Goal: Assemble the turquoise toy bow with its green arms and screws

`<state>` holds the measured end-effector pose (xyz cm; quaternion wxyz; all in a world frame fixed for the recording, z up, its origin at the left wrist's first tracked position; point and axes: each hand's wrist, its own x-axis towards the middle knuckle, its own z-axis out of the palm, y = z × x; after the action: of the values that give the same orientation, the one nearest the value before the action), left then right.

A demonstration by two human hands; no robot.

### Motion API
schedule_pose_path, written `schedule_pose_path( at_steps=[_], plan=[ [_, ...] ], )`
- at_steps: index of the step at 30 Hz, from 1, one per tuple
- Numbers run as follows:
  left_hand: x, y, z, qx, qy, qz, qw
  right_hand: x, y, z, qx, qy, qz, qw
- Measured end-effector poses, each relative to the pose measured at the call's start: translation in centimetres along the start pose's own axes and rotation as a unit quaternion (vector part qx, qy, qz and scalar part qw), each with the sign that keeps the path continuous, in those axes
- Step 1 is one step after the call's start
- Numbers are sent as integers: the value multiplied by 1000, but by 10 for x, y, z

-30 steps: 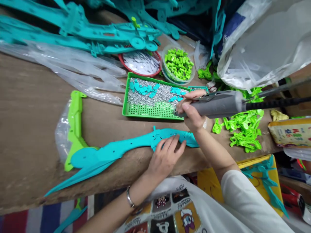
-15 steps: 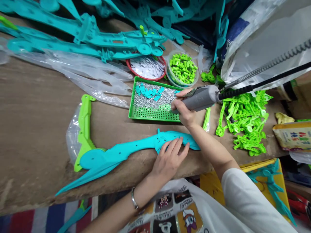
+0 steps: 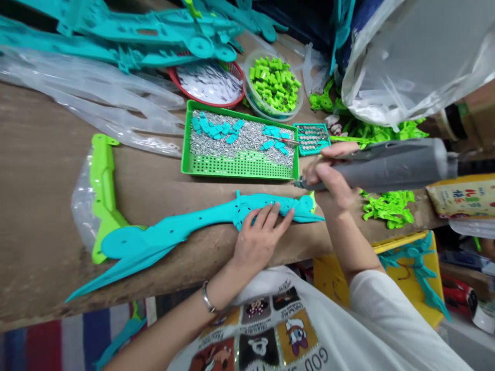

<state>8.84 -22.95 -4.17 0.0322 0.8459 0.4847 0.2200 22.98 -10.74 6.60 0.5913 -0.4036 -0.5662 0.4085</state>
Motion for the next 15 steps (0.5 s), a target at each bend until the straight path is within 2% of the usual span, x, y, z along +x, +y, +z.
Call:
schedule_pose_path(
  at_steps=[3,5,8,11,15],
  plan=[
    [0,-1,1,-4,-7,2,1000,-27,-9,-32,-41,28,40,998],
    [0,-2,1,-11,-8,3,1000,-40,-8,-44,-57,54,47,996],
    [0,-2,1,-17,-9,2,1000,-48,-1,-51,-54,78,26,995],
    [0,-3,0,-3,-6,4,1000,-49,9,-53,-62,83,40,994],
    [0,-3,1,9,-4,10,1000,-53,21,-59,-94,52,80,991]
  ],
)
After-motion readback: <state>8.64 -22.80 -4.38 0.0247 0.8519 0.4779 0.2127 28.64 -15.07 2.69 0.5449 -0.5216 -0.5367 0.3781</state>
